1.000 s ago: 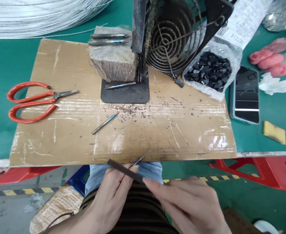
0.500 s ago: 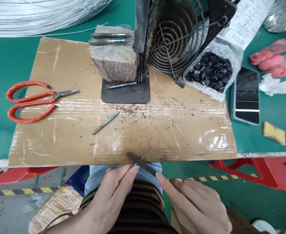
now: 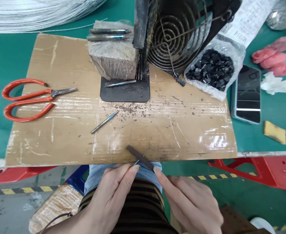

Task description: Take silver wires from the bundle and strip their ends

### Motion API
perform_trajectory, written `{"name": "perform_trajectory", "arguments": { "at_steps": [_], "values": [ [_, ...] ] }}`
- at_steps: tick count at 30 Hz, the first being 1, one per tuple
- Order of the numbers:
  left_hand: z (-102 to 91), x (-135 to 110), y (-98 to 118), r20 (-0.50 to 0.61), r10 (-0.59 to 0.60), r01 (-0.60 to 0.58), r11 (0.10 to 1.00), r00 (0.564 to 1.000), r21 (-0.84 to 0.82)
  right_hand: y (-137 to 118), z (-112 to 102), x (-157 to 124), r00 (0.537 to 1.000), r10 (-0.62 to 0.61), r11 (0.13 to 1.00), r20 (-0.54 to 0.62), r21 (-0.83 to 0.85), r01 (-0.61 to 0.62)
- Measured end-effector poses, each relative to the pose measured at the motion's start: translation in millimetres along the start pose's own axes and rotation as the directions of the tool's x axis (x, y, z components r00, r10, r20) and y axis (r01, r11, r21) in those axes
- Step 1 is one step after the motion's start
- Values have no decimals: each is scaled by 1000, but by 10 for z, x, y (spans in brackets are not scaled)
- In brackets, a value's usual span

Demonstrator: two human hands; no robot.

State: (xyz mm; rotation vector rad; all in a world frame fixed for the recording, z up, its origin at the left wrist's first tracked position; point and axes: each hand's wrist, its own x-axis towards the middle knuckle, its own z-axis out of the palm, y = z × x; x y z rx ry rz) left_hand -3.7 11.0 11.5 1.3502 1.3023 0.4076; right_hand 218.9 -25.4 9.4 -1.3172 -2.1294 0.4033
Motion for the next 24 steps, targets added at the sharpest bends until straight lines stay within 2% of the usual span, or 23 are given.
{"name": "perform_trajectory", "arguments": {
  "at_steps": [4, 10, 15, 18, 24],
  "values": [
    [2, 22, 11, 18, 11, -10, 999, 1000, -33, 24, 34, 125, 999, -29, 999, -22, -19, 29],
    [-8, 39, 48, 34, -27, 29, 998, 999, -62, 25, -16, -4, 1000, 10, 1000, 5, -6, -10],
    [-27, 29, 69, 81, -90, 99, 988, 993, -120, 62, 88, 74, 999, -35, 999, -15, -19, 34],
    [-35, 26, 70, 100, -118, 128, 987, 988, -101, 65, 68, 17, 999, -30, 1000, -20, 2, 30],
    [-51, 39, 60, 126, -117, 140, 971, 985, -193, 87, 90, -6, 999, -39, 999, -31, -16, 38]
  ]
}}
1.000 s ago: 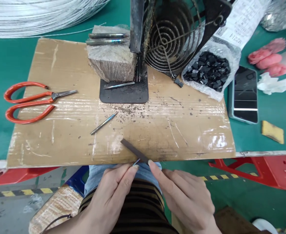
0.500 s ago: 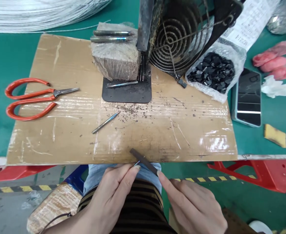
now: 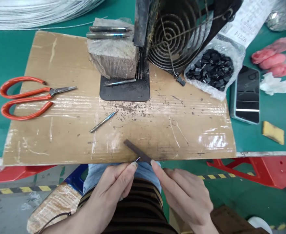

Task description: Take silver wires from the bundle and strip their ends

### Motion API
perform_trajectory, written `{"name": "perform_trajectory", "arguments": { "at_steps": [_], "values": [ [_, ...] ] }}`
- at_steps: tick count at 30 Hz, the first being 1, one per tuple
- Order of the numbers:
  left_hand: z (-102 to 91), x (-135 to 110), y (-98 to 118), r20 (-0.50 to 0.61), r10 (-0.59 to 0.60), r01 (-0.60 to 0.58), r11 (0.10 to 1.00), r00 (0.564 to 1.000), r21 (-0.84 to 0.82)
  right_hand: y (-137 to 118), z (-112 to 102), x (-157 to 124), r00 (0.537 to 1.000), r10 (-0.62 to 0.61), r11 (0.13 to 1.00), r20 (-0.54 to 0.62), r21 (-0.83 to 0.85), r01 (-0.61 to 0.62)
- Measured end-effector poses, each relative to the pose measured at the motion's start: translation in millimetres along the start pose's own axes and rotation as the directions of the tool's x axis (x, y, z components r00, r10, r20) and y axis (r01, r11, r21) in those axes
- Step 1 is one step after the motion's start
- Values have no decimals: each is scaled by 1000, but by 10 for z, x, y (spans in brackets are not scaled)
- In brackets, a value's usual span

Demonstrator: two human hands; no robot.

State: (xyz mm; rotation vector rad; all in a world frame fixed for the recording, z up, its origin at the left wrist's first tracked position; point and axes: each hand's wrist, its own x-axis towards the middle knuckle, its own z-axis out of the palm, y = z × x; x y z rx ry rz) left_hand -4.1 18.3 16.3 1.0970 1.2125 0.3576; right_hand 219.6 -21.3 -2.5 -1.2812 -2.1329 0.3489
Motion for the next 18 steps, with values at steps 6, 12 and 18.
{"name": "perform_trajectory", "arguments": {
  "at_steps": [6, 12, 18],
  "values": [
    [-1, -6, -8, 57, -62, 67, 994, 996, -86, -8, -4, -39, 1000, 12, 1000, -20, 6, -12],
    [-9, 19, 2, 55, -29, 33, 996, 998, -83, 8, 36, 34, 999, 0, 1000, -44, -22, -1],
    [-21, 18, 0, 67, -28, 33, 997, 997, -70, 18, -14, -21, 1000, -13, 1000, -16, -22, 13]
  ]
}}
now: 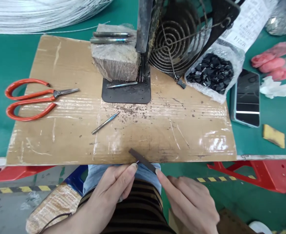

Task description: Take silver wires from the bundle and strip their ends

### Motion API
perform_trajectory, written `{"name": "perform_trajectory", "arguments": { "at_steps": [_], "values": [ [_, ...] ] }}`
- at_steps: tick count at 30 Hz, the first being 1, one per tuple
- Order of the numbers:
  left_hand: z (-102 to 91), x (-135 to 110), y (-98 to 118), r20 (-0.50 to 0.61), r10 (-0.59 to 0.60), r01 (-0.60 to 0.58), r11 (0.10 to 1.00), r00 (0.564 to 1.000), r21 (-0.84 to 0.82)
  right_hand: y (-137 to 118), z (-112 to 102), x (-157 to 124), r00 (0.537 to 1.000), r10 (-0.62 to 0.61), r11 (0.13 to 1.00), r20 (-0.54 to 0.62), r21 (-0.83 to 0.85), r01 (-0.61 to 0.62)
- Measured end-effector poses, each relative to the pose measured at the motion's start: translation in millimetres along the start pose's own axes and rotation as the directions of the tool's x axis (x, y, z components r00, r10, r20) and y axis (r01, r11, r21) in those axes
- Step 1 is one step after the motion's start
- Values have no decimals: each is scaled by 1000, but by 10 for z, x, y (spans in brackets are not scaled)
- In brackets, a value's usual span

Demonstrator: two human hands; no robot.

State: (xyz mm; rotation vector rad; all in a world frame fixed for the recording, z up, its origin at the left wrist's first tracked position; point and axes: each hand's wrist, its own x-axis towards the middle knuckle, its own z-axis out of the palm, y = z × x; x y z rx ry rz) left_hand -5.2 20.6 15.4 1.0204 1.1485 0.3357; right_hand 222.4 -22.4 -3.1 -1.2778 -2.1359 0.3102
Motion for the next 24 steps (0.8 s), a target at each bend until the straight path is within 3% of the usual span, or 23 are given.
{"name": "perform_trajectory", "arguments": {
  "at_steps": [5, 9, 17, 24],
  "values": [
    [11, -12, 15, -28, 45, -44, 998, 999, 43, 8, 61, 49, 999, -39, 999, 27, 16, 39],
    [25, -3, -21, -94, 132, -115, 978, 987, 172, -4, 59, 48, 1000, -20, 1000, 18, 21, 19],
    [50, 10, -76, -129, 416, -297, 803, 900, 517, -30, 44, 92, 1000, 13, 1000, 4, 3, -13],
    [52, 0, -94, -109, 417, -295, 782, 902, 549, -70, -19, -14, 999, 31, 998, 34, 58, -33]
  ]
}}
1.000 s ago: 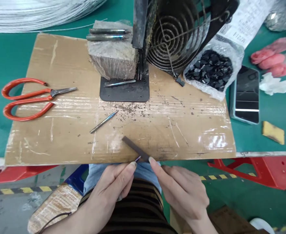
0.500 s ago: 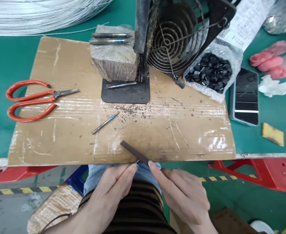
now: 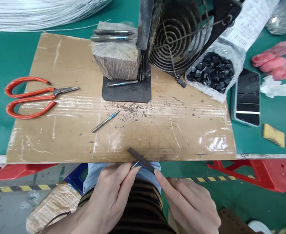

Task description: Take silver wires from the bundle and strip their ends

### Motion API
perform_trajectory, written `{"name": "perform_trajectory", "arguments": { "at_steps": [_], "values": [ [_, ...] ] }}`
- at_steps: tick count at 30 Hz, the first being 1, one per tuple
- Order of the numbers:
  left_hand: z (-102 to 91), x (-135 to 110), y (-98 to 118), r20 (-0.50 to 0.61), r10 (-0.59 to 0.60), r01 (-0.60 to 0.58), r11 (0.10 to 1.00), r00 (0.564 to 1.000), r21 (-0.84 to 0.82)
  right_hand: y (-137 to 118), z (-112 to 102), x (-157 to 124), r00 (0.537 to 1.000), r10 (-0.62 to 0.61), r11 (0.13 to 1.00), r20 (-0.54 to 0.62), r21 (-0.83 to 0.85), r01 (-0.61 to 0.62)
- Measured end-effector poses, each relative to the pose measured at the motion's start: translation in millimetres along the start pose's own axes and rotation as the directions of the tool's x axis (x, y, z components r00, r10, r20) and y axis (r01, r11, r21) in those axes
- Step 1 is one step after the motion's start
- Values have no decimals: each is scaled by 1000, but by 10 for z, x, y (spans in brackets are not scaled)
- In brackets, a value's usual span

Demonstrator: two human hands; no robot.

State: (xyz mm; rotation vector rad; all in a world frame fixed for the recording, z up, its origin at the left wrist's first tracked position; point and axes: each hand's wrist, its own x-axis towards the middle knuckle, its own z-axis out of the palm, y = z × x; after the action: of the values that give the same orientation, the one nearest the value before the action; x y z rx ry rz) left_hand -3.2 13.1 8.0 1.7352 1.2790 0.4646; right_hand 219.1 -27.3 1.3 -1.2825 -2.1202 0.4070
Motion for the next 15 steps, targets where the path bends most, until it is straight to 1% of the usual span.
{"name": "perform_trajectory", "arguments": {
  "at_steps": [5, 7, 9, 12, 15],
  "values": [
    [12, 8, 4, -62, 22, -20, 1000, 998, 24, 3, 39, 126, 1000, -21, 999, -6, -40, 21],
    [6, 18, 16, -49, 11, -9, 999, 999, 42, -12, 23, 133, 1000, -21, 999, 10, -35, 21],
    [-4, 28, 30, -26, 2, -1, 997, 1000, 72, -36, -17, 81, 1000, 0, 1000, 8, -21, 1],
    [-12, 38, 37, -11, 47, -46, 993, 999, 108, -54, -46, 27, 999, 32, 999, -2, -17, -32],
    [-9, 34, 24, -26, 76, -72, 988, 997, 138, -38, 1, 104, 1000, 14, 999, 4, -49, -14]
  ]
}}
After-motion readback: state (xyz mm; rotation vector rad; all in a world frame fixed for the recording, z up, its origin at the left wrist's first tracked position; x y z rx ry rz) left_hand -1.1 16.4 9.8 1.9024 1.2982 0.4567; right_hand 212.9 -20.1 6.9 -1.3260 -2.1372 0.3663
